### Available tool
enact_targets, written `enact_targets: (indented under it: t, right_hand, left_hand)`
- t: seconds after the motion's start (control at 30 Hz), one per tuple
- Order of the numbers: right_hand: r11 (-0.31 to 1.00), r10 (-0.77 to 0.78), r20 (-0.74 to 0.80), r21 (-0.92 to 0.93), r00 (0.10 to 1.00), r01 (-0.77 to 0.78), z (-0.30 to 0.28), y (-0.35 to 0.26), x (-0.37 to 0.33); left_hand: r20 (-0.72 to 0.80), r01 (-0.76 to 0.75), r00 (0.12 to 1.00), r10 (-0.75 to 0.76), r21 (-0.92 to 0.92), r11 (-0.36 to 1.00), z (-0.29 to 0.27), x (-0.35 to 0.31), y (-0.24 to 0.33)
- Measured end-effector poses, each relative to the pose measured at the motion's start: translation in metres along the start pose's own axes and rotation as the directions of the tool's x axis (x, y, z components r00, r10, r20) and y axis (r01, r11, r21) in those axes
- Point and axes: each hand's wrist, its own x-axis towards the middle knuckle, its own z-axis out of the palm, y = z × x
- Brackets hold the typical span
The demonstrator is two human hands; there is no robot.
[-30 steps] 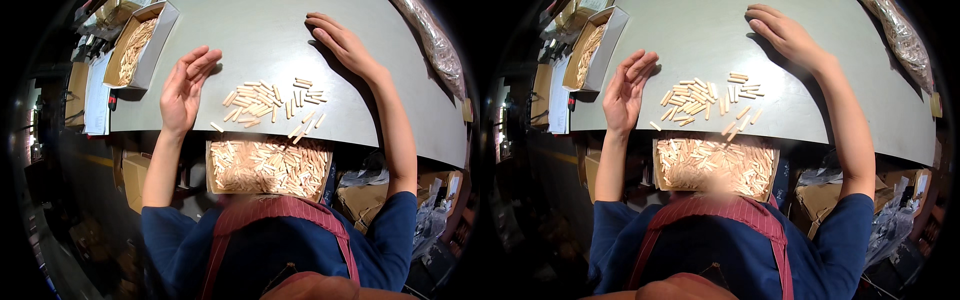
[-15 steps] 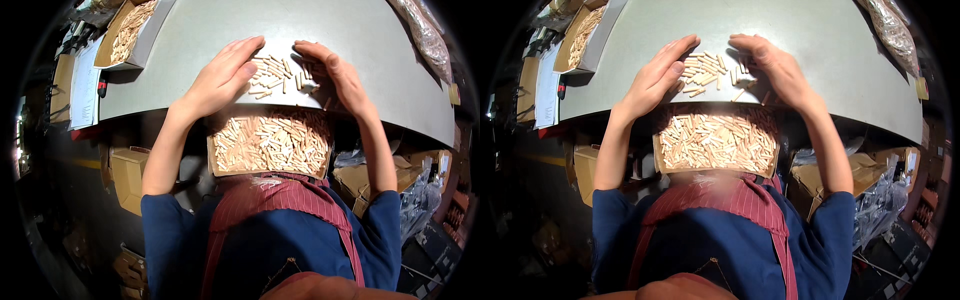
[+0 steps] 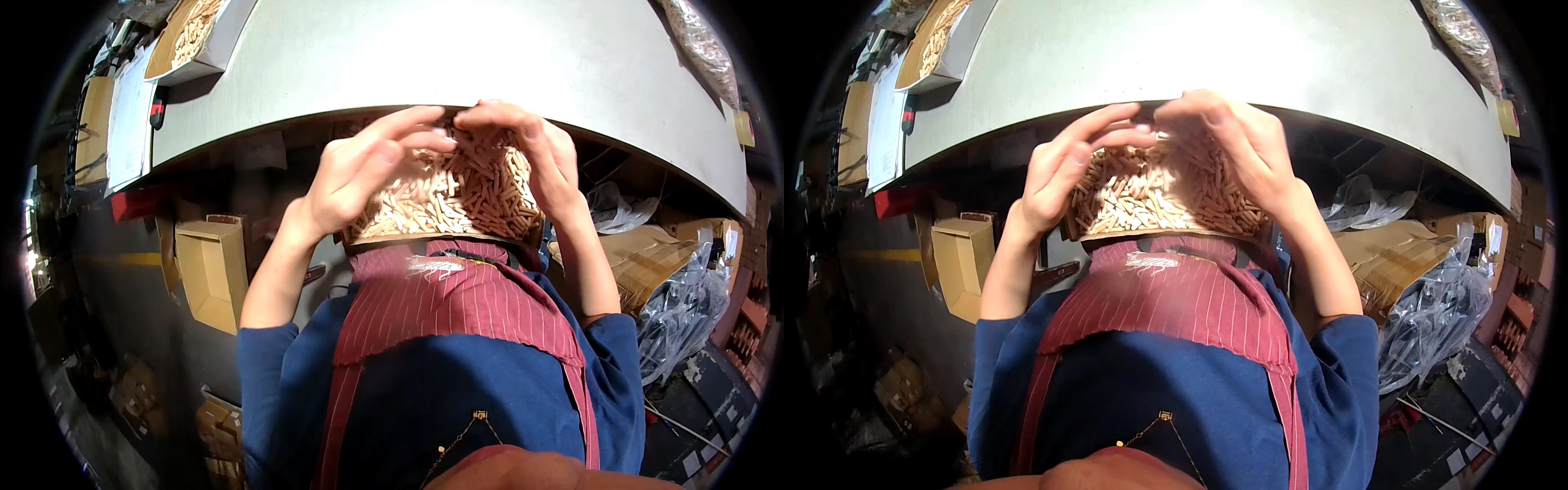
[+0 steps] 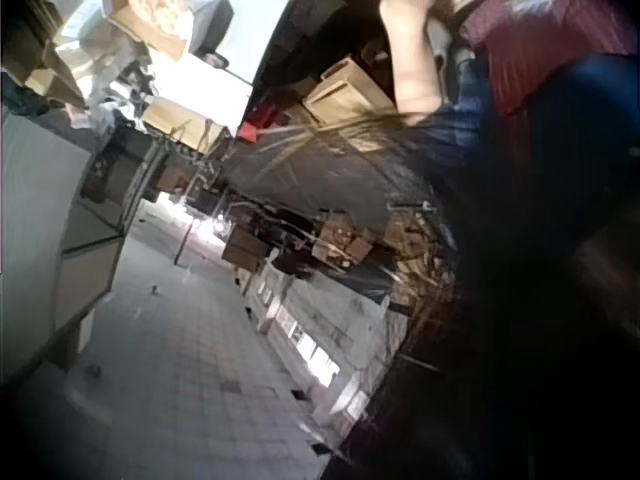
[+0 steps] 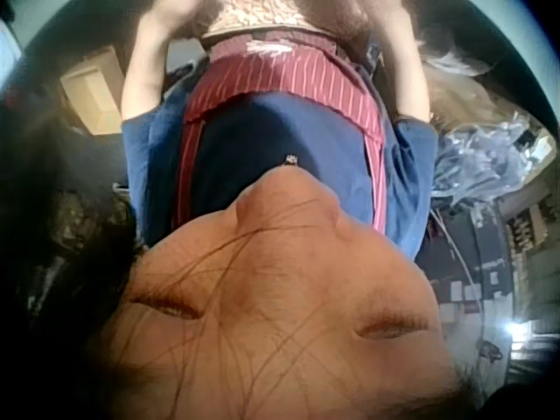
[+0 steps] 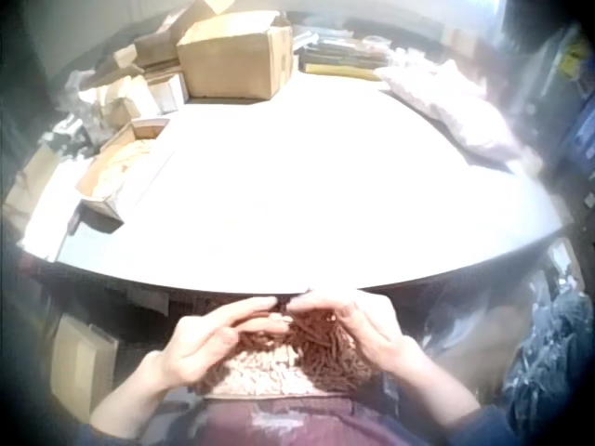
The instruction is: The person sorts small cylindrical wooden corks on a metal table, picking them up one by one and placing them into a cardboard box. The person repeatedly gathers corks from the table surface and transfers them into the box, occasionally spreading them out to continue the process.
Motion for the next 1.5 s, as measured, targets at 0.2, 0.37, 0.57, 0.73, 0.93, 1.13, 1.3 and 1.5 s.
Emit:
enact_targets:
  t: [0.2,0.37,0.57,0.73,0.93,1.13,1.3,1.5]
  right_hand:
    - [0.98,0.194,-0.272,0.007,0.943,-0.2,-0.001,-0.008,-0.054]
    - [0.823,0.027,0.193,-0.561,0.981,0.088,0.019,0.002,-0.057]
    - [0.646,0.083,0.284,-0.745,0.955,0.166,0.042,0.006,-0.058]
    - [0.642,0.127,0.175,-0.765,0.976,0.053,0.032,0.01,-0.08]
    - [0.63,0.058,0.122,-0.774,0.991,0.058,0.031,0.008,-0.092]
    - [0.666,-0.037,0.051,-0.744,0.998,0.062,0.032,0.008,-0.093]
    - [0.738,-0.061,-0.001,-0.673,0.998,0.045,0.031,0.009,-0.089]
    - [0.806,-0.075,-0.051,-0.591,0.996,0.03,0.028,0.015,-0.087]
  left_hand:
    - [-0.473,0.028,0.878,0.067,0.191,0.981,0.02,-0.052,-0.025]
    - [-0.144,-0.04,0.968,0.205,0.717,0.696,0.047,-0.039,-0.031]
    - [-0.079,-0.023,0.983,0.163,0.84,0.543,0.064,-0.029,-0.041]
    - [-0.178,0.028,0.955,0.238,0.851,0.524,0.058,-0.025,-0.035]
    - [-0.242,0.057,0.909,0.34,0.879,0.472,0.06,0.002,-0.037]
    - [-0.24,0.087,0.921,0.308,0.895,0.437,0.068,0.015,-0.044]
    - [-0.276,0.128,0.931,0.241,0.861,0.492,0.067,0.013,-0.043]
    - [-0.22,0.087,0.946,0.238,0.879,0.47,0.071,0.016,-0.04]
